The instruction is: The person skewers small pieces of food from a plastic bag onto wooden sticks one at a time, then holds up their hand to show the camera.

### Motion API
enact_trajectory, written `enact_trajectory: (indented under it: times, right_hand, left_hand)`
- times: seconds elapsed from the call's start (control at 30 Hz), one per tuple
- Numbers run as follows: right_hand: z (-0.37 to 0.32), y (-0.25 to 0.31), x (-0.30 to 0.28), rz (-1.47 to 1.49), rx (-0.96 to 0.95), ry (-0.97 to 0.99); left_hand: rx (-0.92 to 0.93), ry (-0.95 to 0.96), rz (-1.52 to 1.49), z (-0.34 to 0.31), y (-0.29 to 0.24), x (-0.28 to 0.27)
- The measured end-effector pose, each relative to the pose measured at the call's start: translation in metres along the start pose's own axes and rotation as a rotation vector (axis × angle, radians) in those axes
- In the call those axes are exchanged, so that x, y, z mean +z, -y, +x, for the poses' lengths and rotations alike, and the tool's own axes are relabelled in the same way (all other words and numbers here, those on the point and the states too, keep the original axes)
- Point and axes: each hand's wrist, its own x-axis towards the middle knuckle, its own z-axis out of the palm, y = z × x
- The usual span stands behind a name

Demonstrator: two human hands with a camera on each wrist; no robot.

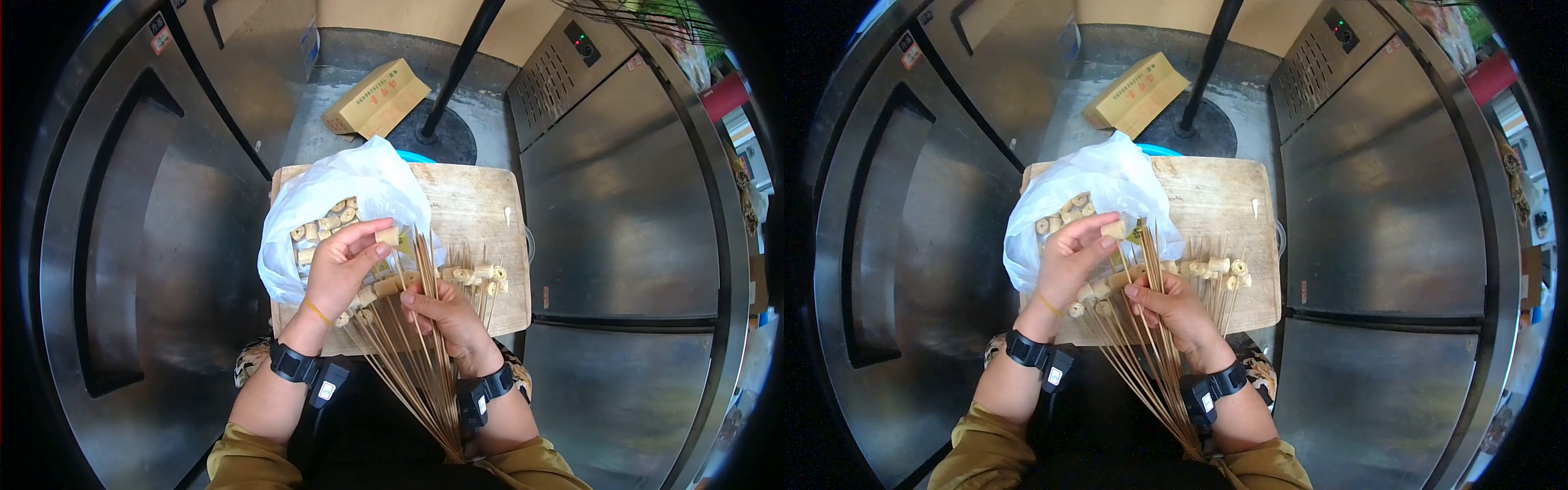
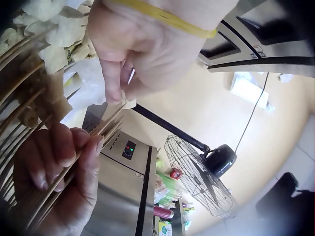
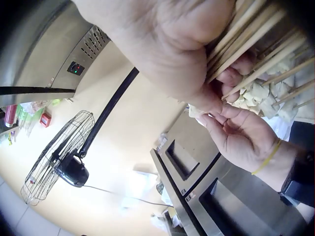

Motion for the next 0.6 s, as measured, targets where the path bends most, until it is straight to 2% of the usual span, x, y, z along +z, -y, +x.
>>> enact_trajectory:
  times: [0.07,0.27,0.37,0.47,0.6]
  right_hand:
    - [0.001,-0.002,-0.002,0.032,0.0,0.013]
    - [0.0,-0.003,-0.003,0.038,-0.015,0.022]
    - [-0.001,-0.003,-0.004,0.054,-0.03,0.025]
    - [0.0,-0.004,-0.004,0.031,-0.041,0.031]
    - [-0.001,-0.001,-0.006,0.022,-0.04,-0.028]
  left_hand:
    - [0.046,0.005,0.123,0.0,0.0,-0.002]
    - [0.024,-0.024,0.268,-0.009,0.004,0.004]
    - [0.091,-0.054,0.448,-0.016,-0.004,0.01]
    - [0.215,-0.074,0.479,-0.019,0.0,0.014]
    - [0.297,-0.002,0.595,-0.029,0.01,0.019]
